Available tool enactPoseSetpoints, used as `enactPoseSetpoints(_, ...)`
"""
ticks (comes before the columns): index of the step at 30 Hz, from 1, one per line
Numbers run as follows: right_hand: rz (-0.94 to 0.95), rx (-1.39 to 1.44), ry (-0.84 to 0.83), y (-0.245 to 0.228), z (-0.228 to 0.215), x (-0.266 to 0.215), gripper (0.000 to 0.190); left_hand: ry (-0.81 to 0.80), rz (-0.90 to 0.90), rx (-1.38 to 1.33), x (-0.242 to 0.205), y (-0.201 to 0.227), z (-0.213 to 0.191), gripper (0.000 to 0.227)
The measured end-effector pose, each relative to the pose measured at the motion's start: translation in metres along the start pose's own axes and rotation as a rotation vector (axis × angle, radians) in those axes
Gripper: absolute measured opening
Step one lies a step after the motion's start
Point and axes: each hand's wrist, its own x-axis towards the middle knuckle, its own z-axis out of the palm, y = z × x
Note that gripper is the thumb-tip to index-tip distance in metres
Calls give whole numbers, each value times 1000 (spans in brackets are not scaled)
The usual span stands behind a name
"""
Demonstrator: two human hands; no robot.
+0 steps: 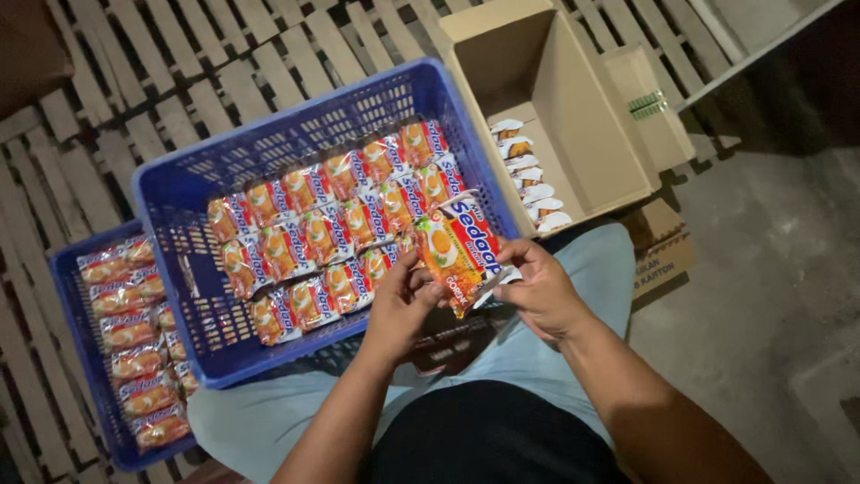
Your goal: The person transfers small packaged food items from a blue plastic basket into a cardboard box. They pick up each package individually and place it into the box, repeating the process until the basket is empty.
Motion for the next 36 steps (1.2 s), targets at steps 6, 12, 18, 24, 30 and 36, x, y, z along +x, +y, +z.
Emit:
enactPoseSetpoints(6, -22, -172, -77, 20, 18, -1, 48, 130, -42, -24, -12, 22, 7, 63)
enactPoseSetpoints(12, 60, -121, -140, 23, 39, -10, 54, 280, -35, -139, -38, 47, 22, 50)
enactPoseSetpoints(18, -47, -179, -177, -9, 49, 16, 57, 364, -5, -172, -40, 42, -17, 45)
enactPoseSetpoints(24, -583, -1048, -93, 36, -34, 89, 41, 504, 14, -180, -37, 26, -88, 49)
enactPoseSetpoints(30, -785, -1564, -146, 69, -45, 99, 30, 513, -160, 65, -28, 38, -143, 49)
enactPoseSetpoints(36, -765, -1689, -99, 70, -46, 96, 20, 410, -299, 375, 10, 6, -196, 55)
